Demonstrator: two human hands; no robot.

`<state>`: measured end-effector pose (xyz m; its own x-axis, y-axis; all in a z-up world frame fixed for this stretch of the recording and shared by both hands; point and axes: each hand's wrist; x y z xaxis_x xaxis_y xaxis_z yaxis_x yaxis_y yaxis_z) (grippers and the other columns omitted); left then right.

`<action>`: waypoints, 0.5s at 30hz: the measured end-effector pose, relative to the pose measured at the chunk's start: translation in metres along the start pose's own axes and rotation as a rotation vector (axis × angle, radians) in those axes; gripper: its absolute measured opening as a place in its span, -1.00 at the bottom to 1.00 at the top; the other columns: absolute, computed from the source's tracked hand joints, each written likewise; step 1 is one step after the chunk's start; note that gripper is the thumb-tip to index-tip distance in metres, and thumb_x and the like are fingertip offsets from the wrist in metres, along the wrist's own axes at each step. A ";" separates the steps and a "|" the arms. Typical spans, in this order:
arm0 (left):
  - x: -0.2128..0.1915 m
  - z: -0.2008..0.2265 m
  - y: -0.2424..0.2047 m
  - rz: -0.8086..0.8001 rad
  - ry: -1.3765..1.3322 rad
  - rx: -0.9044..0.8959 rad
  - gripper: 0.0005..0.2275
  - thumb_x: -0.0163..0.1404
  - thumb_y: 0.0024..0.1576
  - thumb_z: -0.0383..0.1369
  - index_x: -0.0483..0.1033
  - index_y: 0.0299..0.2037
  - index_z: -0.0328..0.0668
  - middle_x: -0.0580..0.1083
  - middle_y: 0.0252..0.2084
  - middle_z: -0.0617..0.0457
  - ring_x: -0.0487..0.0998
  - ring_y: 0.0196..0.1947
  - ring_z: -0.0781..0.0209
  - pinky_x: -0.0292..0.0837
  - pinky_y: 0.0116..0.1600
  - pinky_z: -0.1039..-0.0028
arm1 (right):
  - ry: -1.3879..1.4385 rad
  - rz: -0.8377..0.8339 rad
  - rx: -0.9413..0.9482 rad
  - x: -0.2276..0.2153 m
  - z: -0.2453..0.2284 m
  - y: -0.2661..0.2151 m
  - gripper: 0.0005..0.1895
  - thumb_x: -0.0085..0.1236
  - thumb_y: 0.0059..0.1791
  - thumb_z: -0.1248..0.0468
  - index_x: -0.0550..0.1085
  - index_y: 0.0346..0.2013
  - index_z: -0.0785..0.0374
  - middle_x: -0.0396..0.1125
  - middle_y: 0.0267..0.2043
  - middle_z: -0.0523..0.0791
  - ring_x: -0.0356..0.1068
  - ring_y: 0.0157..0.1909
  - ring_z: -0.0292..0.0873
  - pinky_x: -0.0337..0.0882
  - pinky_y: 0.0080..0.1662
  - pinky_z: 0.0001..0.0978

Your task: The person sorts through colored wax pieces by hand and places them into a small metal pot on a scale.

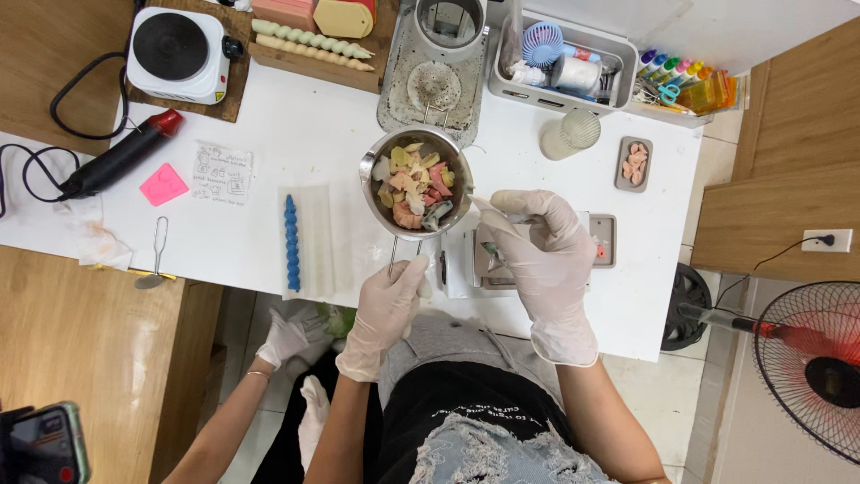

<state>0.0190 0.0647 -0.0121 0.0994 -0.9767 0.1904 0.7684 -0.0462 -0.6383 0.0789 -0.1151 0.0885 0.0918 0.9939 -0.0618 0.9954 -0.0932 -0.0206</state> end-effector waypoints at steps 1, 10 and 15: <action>0.001 0.000 -0.001 -0.010 -0.003 0.022 -0.60 0.02 0.22 -0.05 0.46 -0.47 -0.25 0.23 -0.74 0.22 0.11 -0.82 0.46 0.02 -0.71 0.58 | -0.011 -0.002 0.025 -0.001 0.000 0.000 -0.78 0.28 -0.01 0.49 0.52 -0.09 0.34 0.48 -0.12 -0.15 0.45 -0.17 -0.41 0.49 -0.11 -0.57; 0.005 -0.008 -0.004 -0.031 0.009 -0.001 -0.60 0.02 0.23 -0.08 0.45 -0.48 -0.27 0.21 -0.75 0.22 0.12 -0.83 0.45 0.02 -0.71 0.56 | -0.108 0.054 -0.023 -0.012 0.002 0.010 -0.72 0.28 -0.01 0.44 0.53 0.00 0.34 0.47 -0.16 -0.17 0.40 -0.18 -0.43 0.45 -0.11 -0.60; 0.003 -0.013 0.000 -0.015 -0.020 -0.027 -0.62 0.03 0.22 -0.09 0.44 -0.47 -0.27 0.23 -0.77 0.19 0.10 -0.85 0.42 -0.01 -0.70 0.54 | -0.163 0.156 0.149 -0.044 -0.006 0.019 -0.80 0.37 -0.06 0.39 0.57 -0.18 0.39 0.48 -0.29 -0.15 0.42 -0.27 -0.41 0.46 -0.16 -0.59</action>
Point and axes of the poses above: each hand's wrist, its own y-axis towards the middle knuckle, its own x-axis out of the palm, z = x × y
